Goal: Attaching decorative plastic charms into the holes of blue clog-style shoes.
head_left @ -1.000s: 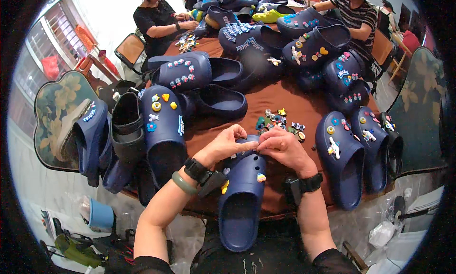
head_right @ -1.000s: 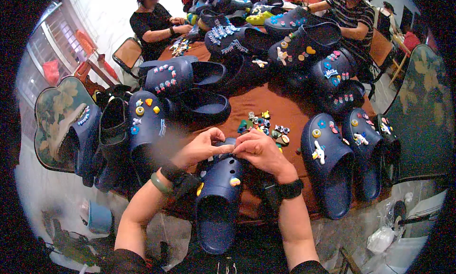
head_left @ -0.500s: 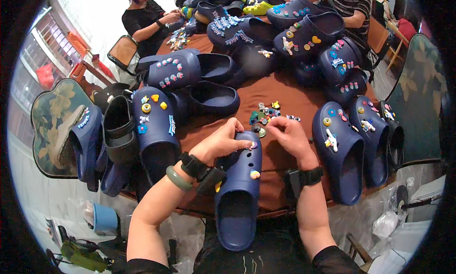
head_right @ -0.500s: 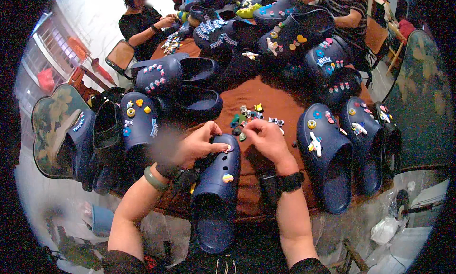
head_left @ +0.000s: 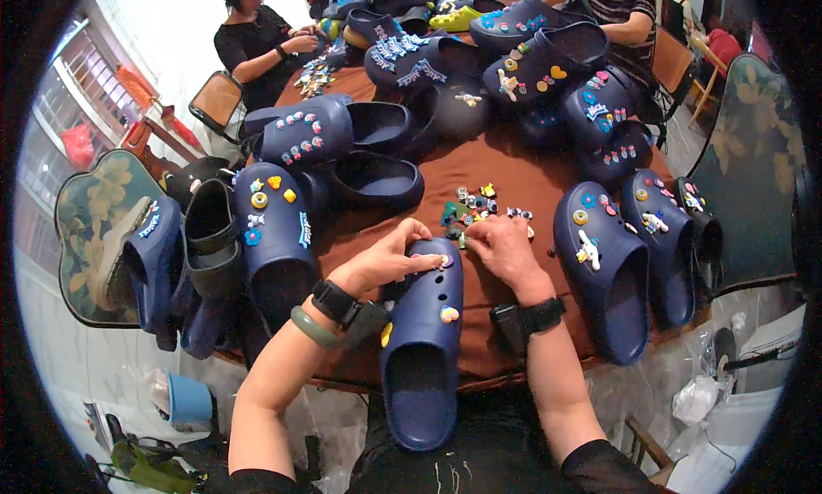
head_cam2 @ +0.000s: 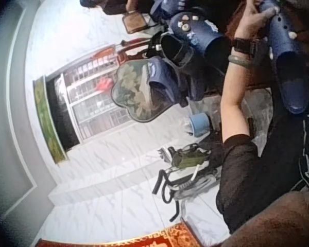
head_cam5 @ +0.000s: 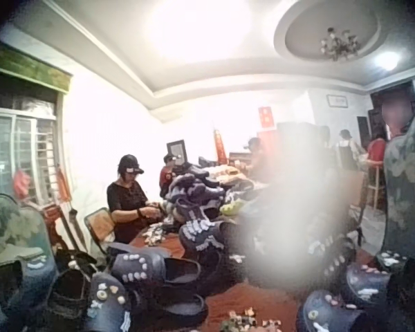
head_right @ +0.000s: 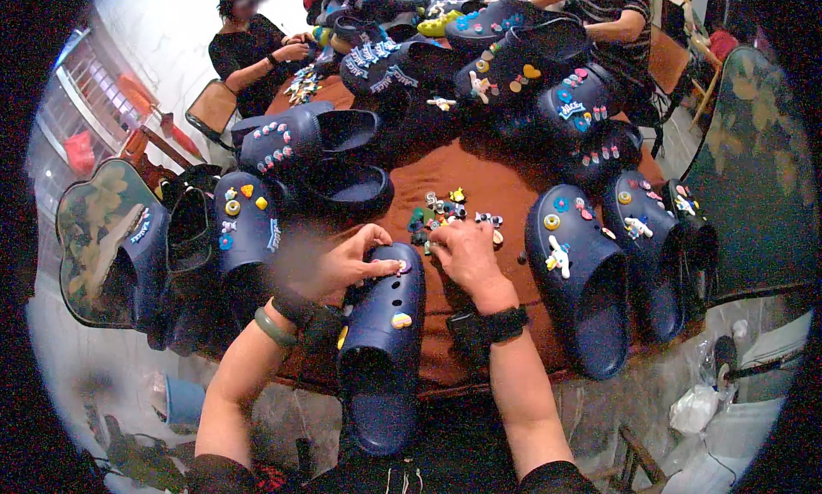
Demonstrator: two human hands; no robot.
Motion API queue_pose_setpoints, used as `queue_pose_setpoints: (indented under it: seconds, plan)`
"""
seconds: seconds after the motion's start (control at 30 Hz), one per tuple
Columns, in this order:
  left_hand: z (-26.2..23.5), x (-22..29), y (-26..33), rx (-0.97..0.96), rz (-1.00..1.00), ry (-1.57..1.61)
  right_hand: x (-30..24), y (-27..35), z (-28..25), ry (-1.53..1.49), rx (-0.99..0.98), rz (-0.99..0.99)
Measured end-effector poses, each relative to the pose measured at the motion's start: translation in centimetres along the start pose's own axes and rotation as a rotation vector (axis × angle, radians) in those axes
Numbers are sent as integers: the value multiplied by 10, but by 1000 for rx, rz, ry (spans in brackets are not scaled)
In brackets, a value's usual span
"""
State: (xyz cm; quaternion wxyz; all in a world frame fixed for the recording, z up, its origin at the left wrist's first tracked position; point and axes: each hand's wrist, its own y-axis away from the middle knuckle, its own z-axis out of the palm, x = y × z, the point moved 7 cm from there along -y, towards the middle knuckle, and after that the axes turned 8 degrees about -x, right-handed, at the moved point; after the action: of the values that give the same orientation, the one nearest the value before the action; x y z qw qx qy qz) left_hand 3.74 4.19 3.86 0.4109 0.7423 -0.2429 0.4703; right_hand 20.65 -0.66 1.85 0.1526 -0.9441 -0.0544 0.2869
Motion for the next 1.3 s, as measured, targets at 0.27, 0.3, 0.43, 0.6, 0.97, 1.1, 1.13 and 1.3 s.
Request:
queue_pose_setpoints:
  seconds: [0.27, 0.3, 0.43, 0.6, 0.97, 1.1, 1.13, 1.3]
  plan:
    - [15, 18, 6, -118, 32, -12, -16, 3, 1, 33, 53, -15]
    - [18, 24, 6, -108, 32, -7, -13, 4, 3, 35, 50, -6]
    - [12, 11, 1, -37, 143, -249, -11, 2, 7, 56, 54, 15]
    - [5, -10, 3, 99, 81, -120, -9, 0, 8, 70, 30, 31]
    - [-30, 5, 3, 224, 96, 53, -1, -5, 0, -289, -4, 126]
    - [-31, 26, 3, 240, 316, -120, -3, -8, 4, -714, 14, 147]
    - [-28, 38, 5, 278, 372, -412, -10, -8, -1, -805, 8, 141]
    - [-19, 40, -3, 158, 474, -608, -29, -9, -2, -1009, 32, 9]
